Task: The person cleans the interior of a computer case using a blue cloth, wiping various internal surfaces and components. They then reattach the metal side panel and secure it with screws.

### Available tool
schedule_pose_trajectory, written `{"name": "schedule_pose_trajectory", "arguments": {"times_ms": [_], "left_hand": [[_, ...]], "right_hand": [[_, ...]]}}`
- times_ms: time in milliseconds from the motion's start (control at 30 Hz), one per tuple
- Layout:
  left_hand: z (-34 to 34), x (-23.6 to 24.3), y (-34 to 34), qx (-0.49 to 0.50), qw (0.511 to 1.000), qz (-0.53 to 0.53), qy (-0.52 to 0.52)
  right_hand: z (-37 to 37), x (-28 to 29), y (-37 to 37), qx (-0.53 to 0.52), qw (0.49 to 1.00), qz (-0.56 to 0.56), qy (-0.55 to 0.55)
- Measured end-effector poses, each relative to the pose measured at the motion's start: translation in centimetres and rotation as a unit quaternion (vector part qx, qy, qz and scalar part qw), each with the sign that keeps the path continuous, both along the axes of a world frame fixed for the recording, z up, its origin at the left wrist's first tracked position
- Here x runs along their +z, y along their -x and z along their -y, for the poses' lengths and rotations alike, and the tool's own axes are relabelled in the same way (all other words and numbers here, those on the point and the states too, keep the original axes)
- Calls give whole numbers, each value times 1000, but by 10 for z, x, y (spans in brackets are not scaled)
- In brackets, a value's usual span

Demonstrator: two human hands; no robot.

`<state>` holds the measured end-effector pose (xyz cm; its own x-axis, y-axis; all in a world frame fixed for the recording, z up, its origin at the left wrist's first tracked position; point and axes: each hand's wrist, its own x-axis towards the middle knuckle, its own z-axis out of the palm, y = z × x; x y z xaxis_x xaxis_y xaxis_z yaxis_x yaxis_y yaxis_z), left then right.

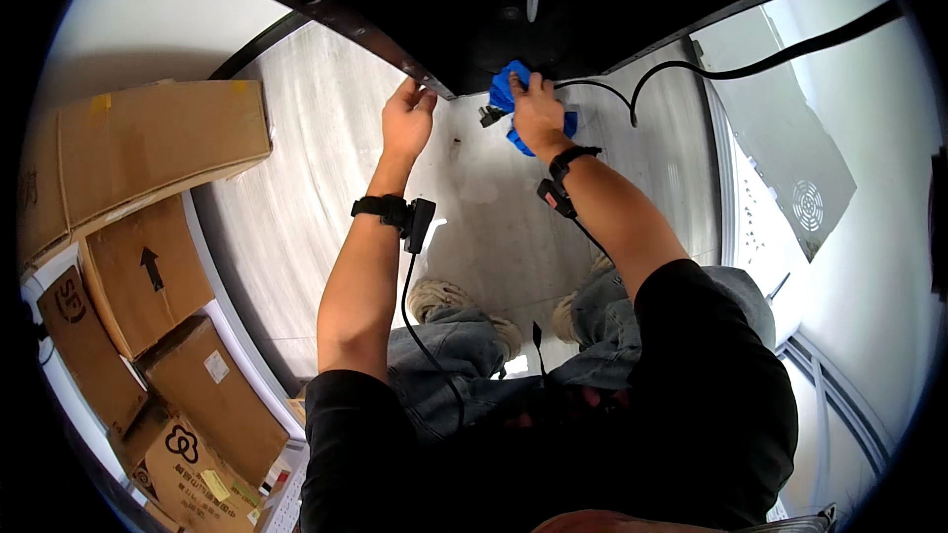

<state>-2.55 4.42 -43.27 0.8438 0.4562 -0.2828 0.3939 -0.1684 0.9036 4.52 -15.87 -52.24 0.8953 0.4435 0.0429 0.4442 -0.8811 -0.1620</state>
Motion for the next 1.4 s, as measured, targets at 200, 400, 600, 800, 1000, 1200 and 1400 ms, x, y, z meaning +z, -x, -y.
{"name": "schedule_pose_trajectory", "arguments": {"times_ms": [200, 400, 600, 800, 1000, 1200, 1400], "left_hand": [[6, -10, 21, -27, 993, 39, 112], [7, -35, 25, 8, 999, -51, -4], [26, -60, 30, -94, 988, -112, 50], [52, -52, 20, -154, 975, -135, 87], [87, -28, 2, -189, 960, -110, 177], [124, 3, -29, -125, 908, -94, 388], [120, 3, -14, -73, 937, -80, 333]], "right_hand": [[-55, 11, 20, 81, 996, -28, -13], [-31, 12, 5, 40, 997, -56, -38], [40, 6, -26, -58, 996, -65, -7], [92, 12, -39, -127, 990, -69, -5], [83, 29, -19, -159, 962, -173, -139], [49, 78, 19, -192, 928, -184, -261], [57, 127, 30, -35, 915, -302, -266]]}}
